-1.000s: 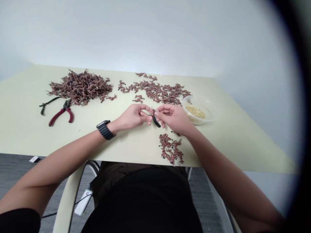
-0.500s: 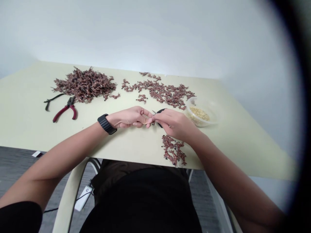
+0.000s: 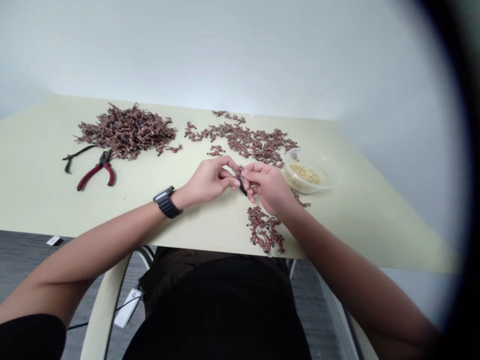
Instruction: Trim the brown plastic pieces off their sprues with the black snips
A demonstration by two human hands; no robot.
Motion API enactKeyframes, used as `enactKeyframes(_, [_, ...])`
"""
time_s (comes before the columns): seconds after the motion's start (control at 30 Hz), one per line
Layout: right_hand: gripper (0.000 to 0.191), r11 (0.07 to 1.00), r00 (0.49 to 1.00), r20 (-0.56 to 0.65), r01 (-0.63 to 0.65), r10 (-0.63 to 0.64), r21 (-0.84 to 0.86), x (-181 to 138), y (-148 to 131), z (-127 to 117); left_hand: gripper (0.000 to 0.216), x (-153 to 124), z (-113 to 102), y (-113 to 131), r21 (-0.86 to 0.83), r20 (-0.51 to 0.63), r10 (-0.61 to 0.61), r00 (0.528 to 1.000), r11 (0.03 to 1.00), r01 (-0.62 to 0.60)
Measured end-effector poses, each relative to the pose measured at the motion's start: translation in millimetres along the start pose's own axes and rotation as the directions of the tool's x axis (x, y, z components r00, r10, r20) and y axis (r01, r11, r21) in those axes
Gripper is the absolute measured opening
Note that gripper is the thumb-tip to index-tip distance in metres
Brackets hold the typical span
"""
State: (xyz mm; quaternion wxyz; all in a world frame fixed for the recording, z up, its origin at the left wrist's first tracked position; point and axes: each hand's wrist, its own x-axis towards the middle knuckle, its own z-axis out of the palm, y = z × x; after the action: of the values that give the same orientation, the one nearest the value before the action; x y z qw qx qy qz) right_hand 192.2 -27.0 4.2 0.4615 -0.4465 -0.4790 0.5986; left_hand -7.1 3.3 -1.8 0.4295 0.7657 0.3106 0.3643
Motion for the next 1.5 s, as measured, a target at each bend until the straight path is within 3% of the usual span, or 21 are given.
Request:
enactKeyframes(0.07, [0.018, 0.974, 0.985, 0.112, -0.150, 0.132, 0.169, 3, -4, -5, 0.018, -3, 1, -3, 0.206, -0.037, 0.147, 0.989, 0.969, -0.136])
enactKeyframes(0.13, [0.019, 0.946, 0.958, 0.225, -0.232, 0.181, 0.227, 4, -6, -10, 0.020, -4, 1, -4, 0.322, -0.036, 0.225, 0.974, 0.925, -0.201])
enactKeyframes(0.2, [0.019, 0.973, 0.964, 0.237, -0.165, 0.124, 0.164, 3, -7, -12, 0.021, -3, 1, -2, 0.269, -0.065, 0.197, 0.978, 0.948, -0.173])
enactKeyframes(0.27, [0.019, 0.997, 0.987, 0.153, 0.052, -0.044, -0.051, 1, -6, -12, 0.021, -1, 0, 2, 0.094, -0.095, 0.072, 0.993, 0.994, -0.063])
enactKeyframes(0.33, [0.019, 0.876, 0.954, 0.081, 0.298, -0.289, -0.380, -2, -4, -11, 0.022, 3, 0, 7, -0.096, -0.081, -0.083, 0.993, 0.993, 0.075])
enactKeyframes(0.4, [0.017, 0.625, 0.859, 0.115, 0.448, -0.499, -0.639, -2, -3, -12, 0.026, 5, 0, 11, -0.203, -0.042, -0.183, 0.982, 0.964, 0.171])
enactKeyframes(0.47, [0.017, 0.410, 0.769, 0.209, 0.524, -0.603, -0.746, -1, -2, -13, 0.031, 6, -1, 13, -0.250, -0.018, -0.216, 0.976, 0.946, 0.205])
enactKeyframes(0.53, [0.019, 0.291, 0.713, 0.299, 0.578, -0.634, -0.763, 2, -1, -16, 0.035, 5, -2, 14, -0.269, -0.001, -0.226, 0.974, 0.938, 0.218])
enactKeyframes(0.67, [0.020, 0.193, 0.655, 0.389, 0.635, -0.648, -0.748, 6, 1, -23, 0.038, 4, -2, 15, -0.280, 0.020, -0.239, 0.971, 0.931, 0.235])
enactKeyframes(0.9, [0.021, 0.128, 0.684, 0.449, 0.618, -0.576, -0.776, 4, 2, -29, 0.038, 4, -2, 16, -0.264, 0.046, -0.241, 0.969, 0.933, 0.245])
enactKeyframes(1.0, [0.020, 0.179, 0.715, 0.417, 0.597, -0.560, -0.782, 0, -2, -24, 0.032, 3, 0, 14, -0.214, 0.035, -0.216, 0.976, 0.952, 0.219])
enactKeyframes(1.07, [0.021, 0.284, 0.770, 0.344, 0.549, -0.537, -0.786, -4, -4, -20, 0.026, 2, 2, 12, -0.147, 0.001, -0.158, 0.987, 0.977, 0.156])
enactKeyframes(1.17, [0.020, 0.569, 0.871, 0.178, 0.442, -0.459, -0.693, -6, -6, -14, 0.020, -2, 3, 6, 0.037, -0.057, -0.003, 0.998, 0.999, 0.005])
enactKeyframes(1.23, [0.018, 0.813, 0.945, 0.099, 0.320, -0.313, -0.487, -5, -7, -12, 0.020, -4, 2, 2, 0.225, -0.058, 0.132, 0.990, 0.967, -0.116])
enactKeyframes(1.3, [0.015, 0.970, 0.988, 0.109, 0.126, -0.106, -0.207, -1, -10, -13, 0.021, -6, 1, -2, 0.432, -0.023, 0.256, 0.966, 0.874, -0.222])
enactKeyframes(1.4, [0.022, 0.992, 0.974, 0.205, -0.111, 0.097, 0.056, 3, -13, -13, 0.020, -6, -2, -4, 0.612, 0.027, 0.339, 0.940, 0.738, -0.284])
enactKeyframes(1.47, [0.023, 0.993, 0.972, 0.212, -0.109, 0.096, 0.051, 3, -15, -11, 0.020, -5, -3, -2, 0.587, -0.001, 0.326, 0.945, 0.766, -0.263])
enactKeyframes(1.5, [0.020, 0.999, 0.982, 0.184, -0.044, 0.044, -0.008, 2, -14, -10, 0.021, -4, -3, -1, 0.528, -0.029, 0.302, 0.953, 0.814, -0.242])
